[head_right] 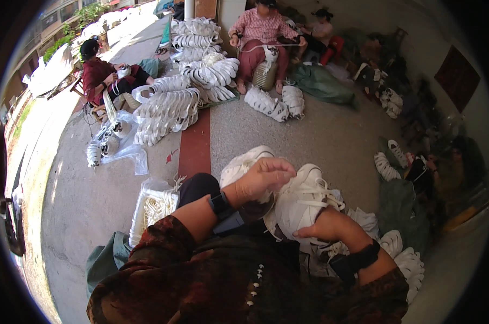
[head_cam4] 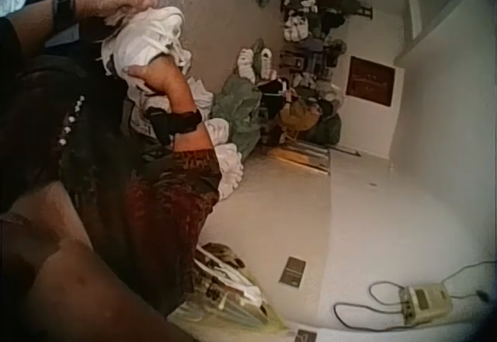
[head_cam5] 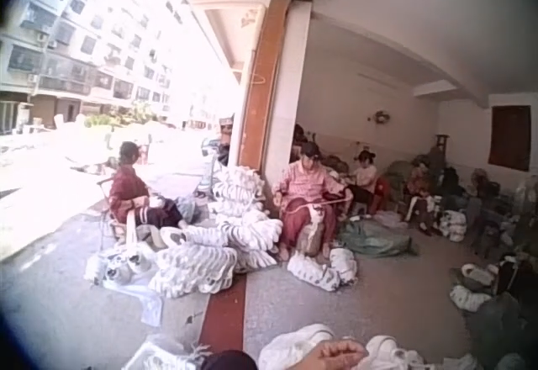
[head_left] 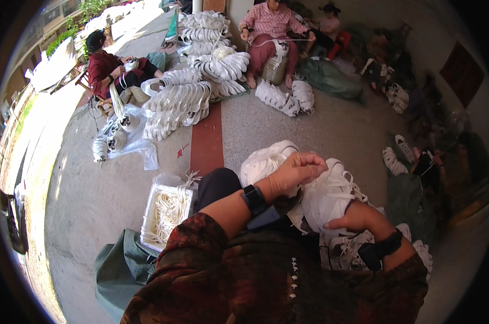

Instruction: Lacing multiple pairs of white athletic shoes by hand in an assembly environment.

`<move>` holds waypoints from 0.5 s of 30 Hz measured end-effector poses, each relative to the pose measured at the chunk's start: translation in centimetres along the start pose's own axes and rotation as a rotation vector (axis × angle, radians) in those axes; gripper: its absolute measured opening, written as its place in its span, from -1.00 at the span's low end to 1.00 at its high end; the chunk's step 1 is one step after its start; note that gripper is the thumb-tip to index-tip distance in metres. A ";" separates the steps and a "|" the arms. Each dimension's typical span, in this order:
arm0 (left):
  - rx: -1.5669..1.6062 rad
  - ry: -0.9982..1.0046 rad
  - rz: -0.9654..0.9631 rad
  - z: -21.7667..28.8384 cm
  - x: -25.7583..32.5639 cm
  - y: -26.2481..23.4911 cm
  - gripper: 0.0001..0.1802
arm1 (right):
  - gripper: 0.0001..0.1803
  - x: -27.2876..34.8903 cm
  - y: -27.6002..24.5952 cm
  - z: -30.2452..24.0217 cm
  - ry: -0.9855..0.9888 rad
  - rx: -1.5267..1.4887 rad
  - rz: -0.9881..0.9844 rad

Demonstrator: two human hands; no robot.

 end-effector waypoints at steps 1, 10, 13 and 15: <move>0.015 0.044 0.050 0.9 0.0 -0.6 -0.87 | -0.18 0.1 -0.1 0.0 -0.032 0.021 0.020; -0.145 0.102 -0.111 2.0 -0.7 1.6 -0.81 | -0.45 -2.3 0.3 -1.6 0.023 0.202 0.086; -0.309 0.245 -0.339 1.8 1.0 6.0 -0.70 | -0.45 -2.5 0.8 0.3 0.098 0.180 0.069; -0.473 0.358 -0.416 2.6 2.0 7.2 -0.60 | -0.31 -1.8 0.6 -2.8 -0.100 0.217 0.116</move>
Point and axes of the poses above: each hand's wrist, its own x-axis away from the middle knuckle, its own y-axis out of the palm, z = x × y, the point moved 10 cm from there along -x, towards the middle knuckle, and after that the axes turned 4 degrees about z, right-handed, at the moved point
